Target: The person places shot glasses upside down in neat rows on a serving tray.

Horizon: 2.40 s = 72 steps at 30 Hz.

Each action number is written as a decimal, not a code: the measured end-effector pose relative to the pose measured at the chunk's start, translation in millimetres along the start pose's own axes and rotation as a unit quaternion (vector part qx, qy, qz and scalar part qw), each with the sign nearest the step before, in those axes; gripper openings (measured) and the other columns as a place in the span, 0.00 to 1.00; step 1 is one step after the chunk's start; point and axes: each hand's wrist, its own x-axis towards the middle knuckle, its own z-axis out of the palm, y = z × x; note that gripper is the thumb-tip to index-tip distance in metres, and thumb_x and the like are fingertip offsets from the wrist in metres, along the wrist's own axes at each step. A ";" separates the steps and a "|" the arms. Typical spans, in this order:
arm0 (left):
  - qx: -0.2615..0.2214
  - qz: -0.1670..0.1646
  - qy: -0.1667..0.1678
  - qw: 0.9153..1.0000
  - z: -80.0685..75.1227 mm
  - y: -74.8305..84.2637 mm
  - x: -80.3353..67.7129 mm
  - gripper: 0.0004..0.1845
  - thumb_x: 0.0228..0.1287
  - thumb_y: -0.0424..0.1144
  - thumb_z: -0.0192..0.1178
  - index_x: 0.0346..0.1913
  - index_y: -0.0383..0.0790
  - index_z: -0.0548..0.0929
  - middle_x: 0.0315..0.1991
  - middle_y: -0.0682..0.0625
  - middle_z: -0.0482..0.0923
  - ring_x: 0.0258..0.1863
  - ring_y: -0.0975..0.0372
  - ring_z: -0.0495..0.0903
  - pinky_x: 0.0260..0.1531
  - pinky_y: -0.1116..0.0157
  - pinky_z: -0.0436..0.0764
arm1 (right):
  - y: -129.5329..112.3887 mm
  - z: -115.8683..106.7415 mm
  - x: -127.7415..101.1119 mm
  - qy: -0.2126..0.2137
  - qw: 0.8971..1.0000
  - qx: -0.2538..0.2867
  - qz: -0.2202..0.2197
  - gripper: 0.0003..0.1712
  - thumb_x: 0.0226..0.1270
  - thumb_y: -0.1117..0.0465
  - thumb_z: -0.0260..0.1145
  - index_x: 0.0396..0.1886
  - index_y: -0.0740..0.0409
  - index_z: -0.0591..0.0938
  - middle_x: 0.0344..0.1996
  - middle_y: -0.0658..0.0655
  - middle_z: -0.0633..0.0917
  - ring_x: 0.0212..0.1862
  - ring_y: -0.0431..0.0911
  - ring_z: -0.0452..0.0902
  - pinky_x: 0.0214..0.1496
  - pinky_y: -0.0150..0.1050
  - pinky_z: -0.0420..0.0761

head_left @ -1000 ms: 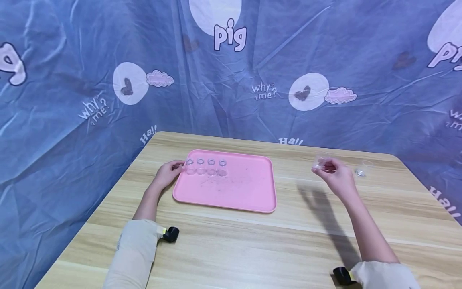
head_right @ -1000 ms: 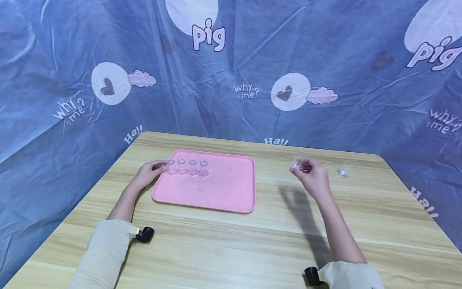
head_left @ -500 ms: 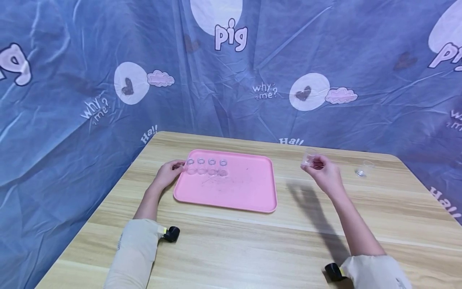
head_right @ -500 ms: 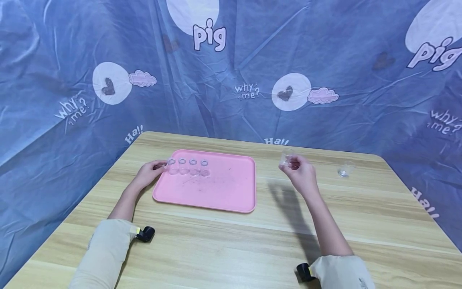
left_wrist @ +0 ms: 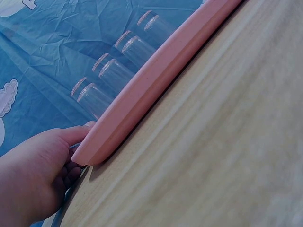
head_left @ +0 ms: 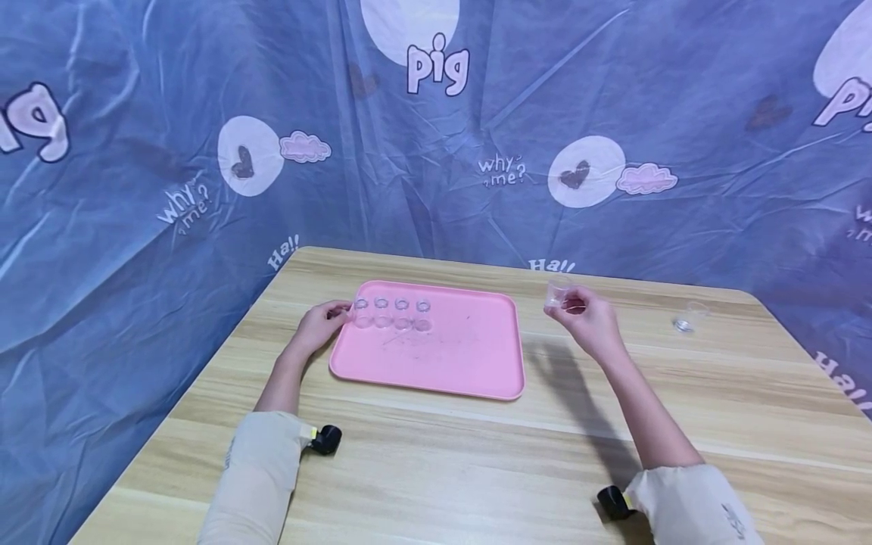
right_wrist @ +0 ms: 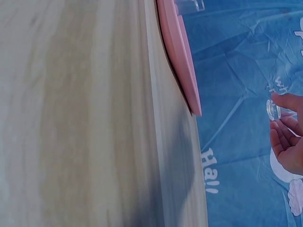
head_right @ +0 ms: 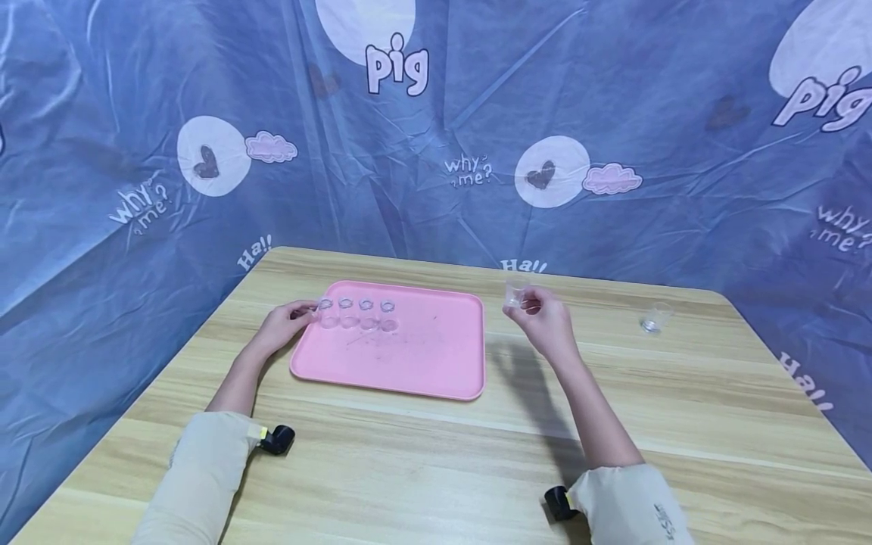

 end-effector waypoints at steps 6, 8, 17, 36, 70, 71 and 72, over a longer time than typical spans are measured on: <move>-0.001 -0.003 0.000 1.000 -0.3 -0.7 0.6 0.18 0.65 0.33 0.53 0.55 0.30 0.75 0.43 0.36 0.76 0.45 0.48 0.73 0.51 0.53 0.69 | -5.5 12.7 4.9 -0.016 1.000 0.009 -0.013 0.14 0.52 0.69 0.69 0.38 0.72 0.79 0.30 0.65 0.81 0.34 0.51 0.78 0.33 0.22 0.74; 0.001 -0.003 0.000 1.000 -0.3 -1.3 0.7 0.17 0.65 0.33 0.53 0.55 0.30 0.75 0.43 0.36 0.76 0.45 0.48 0.73 0.51 0.53 0.69 | -8.2 17.6 6.3 -0.024 0.999 0.016 -0.014 0.14 0.52 0.69 0.69 0.38 0.72 0.79 0.31 0.65 0.81 0.35 0.53 0.78 0.33 0.23 0.74; 0.007 -0.002 0.001 1.000 0.1 -2.4 2.0 0.17 0.65 0.34 0.53 0.55 0.31 0.75 0.42 0.36 0.77 0.44 0.48 0.73 0.50 0.53 0.69 | -21.9 41.2 11.2 -0.056 0.998 0.020 -0.013 0.16 0.52 0.68 0.69 0.41 0.72 0.79 0.32 0.65 0.82 0.36 0.55 0.79 0.37 0.35 0.79; 0.002 0.000 0.000 1.000 -1.2 0.4 0.4 0.18 0.65 0.34 0.52 0.55 0.30 0.74 0.42 0.36 0.77 0.44 0.48 0.73 0.50 0.53 0.69 | -35.9 83.0 14.2 -0.112 0.992 0.025 -0.054 0.17 0.52 0.69 0.69 0.44 0.68 0.79 0.31 0.60 0.83 0.34 0.50 0.79 0.36 0.37 0.79; 0.004 -0.012 -0.005 1.000 -1.3 3.9 -1.3 0.18 0.65 0.35 0.53 0.56 0.31 0.74 0.43 0.36 0.76 0.45 0.48 0.73 0.51 0.53 0.69 | -39.6 106.8 14.5 -0.119 0.989 -0.040 -0.078 0.16 0.51 0.67 0.71 0.40 0.67 0.79 0.32 0.60 0.79 0.33 0.51 0.75 0.38 0.42 0.76; 0.002 -0.013 -0.005 1.000 -1.3 4.1 -1.2 0.18 0.65 0.35 0.53 0.56 0.31 0.74 0.43 0.37 0.76 0.45 0.48 0.73 0.51 0.53 0.69 | -39.6 107.7 15.0 -0.116 0.990 -0.033 -0.068 0.17 0.50 0.68 0.71 0.40 0.67 0.78 0.32 0.60 0.79 0.33 0.51 0.75 0.37 0.42 0.76; 0.001 -0.014 -0.005 1.000 -1.4 3.9 -1.0 0.18 0.65 0.35 0.53 0.56 0.31 0.74 0.43 0.37 0.76 0.45 0.48 0.73 0.50 0.53 0.69 | -39.8 108.6 15.4 -0.113 0.991 -0.028 -0.060 0.17 0.49 0.68 0.72 0.39 0.67 0.77 0.32 0.60 0.79 0.33 0.51 0.75 0.37 0.42 0.76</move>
